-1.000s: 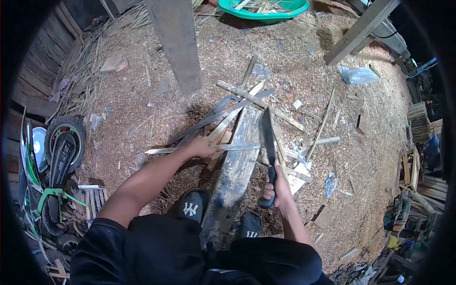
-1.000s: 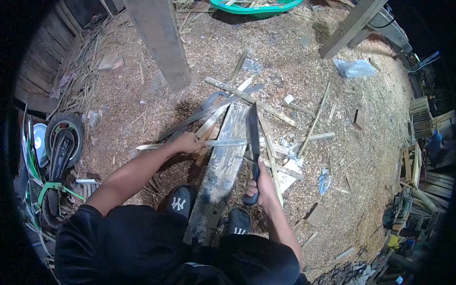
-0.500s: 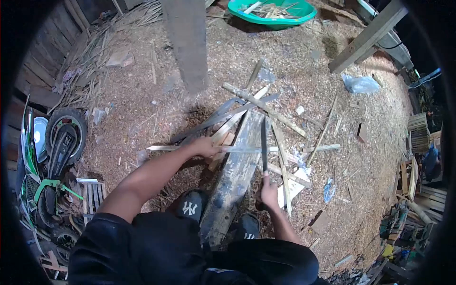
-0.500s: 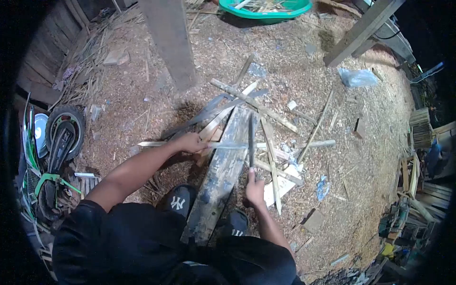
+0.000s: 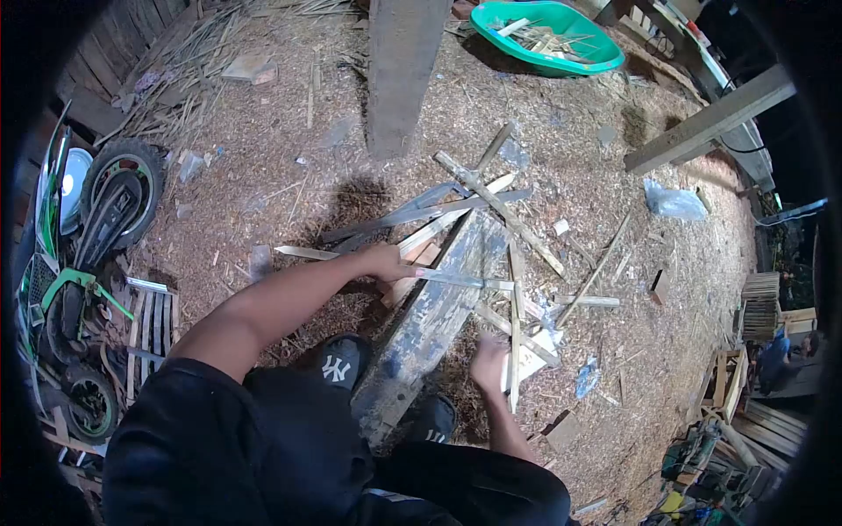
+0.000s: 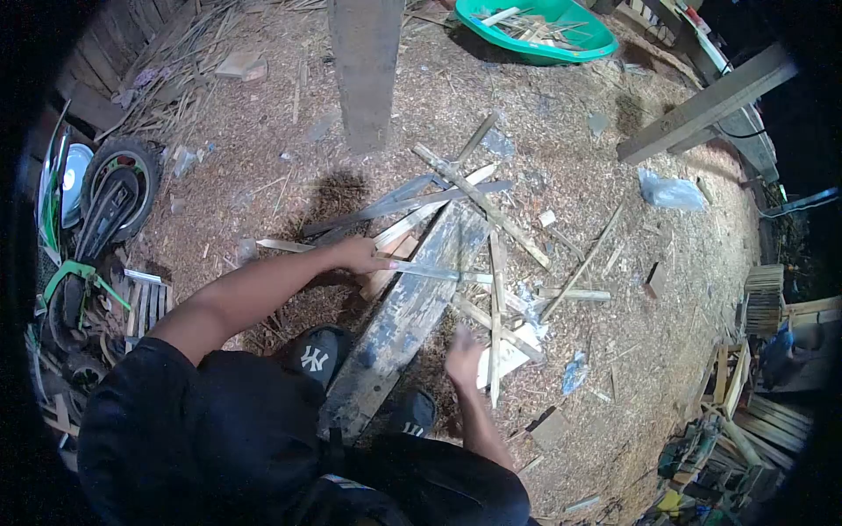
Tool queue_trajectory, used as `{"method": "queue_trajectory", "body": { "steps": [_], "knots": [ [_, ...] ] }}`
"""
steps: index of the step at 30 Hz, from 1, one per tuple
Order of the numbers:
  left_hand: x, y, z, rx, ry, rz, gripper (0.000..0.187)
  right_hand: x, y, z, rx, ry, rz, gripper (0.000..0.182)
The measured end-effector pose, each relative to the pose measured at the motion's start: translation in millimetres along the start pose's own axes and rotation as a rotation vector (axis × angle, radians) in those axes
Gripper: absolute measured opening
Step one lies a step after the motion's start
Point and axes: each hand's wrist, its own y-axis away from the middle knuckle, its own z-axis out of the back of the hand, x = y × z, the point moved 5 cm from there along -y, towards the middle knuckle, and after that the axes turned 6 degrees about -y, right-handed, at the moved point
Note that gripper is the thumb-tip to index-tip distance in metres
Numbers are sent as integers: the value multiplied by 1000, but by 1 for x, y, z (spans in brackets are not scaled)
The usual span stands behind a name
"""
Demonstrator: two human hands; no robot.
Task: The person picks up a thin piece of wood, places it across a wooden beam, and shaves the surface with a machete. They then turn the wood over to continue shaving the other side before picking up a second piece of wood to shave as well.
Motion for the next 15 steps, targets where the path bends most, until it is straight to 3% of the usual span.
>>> {"method": "queue_trajectory", "body": {
  "steps": [1, 3, 4, 5, 6, 7, 9, 10, 11, 12, 13, 15],
  "knots": [
    [-5, -2, -1, -9, 9, -7, 97, -26, 6, -15, -148, 15, -83, 57],
    [-4, -2, 2, -19, -50, -5, 98, -7, 2, -14, -87, 2, -123, 55],
    [-8, 5, 6, 186, 14, 94, 104, 3, 10, -13, 93, -442, -411, 58],
    [-8, 7, 0, 192, 21, 87, 104, 26, 21, -8, 262, -882, -687, 61],
    [-7, 4, 3, 135, -20, 84, 105, 63, 24, 12, 267, -831, -716, 63],
    [-8, 2, 3, 85, -58, 84, 105, 77, 17, 31, 215, -735, -662, 59],
    [-13, 12, 11, 113, -43, 102, 102, 115, 2, 80, 124, -547, -297, 43],
    [-12, 14, 14, 40, -40, 57, 99, 150, 4, 99, 2, -525, -161, 40],
    [-11, 16, 16, -31, -43, 15, 98, 196, 12, 114, -236, -373, 113, 33],
    [-11, 14, 16, -35, -40, 17, 97, 193, 11, 124, -338, -527, 141, 25],
    [-10, 13, 13, -31, -31, 29, 97, 203, 15, 131, -115, -652, 260, 19],
    [-8, 11, 10, -31, -23, 38, 96, 205, 31, 117, -204, -794, 421, 15]
  ]
}}
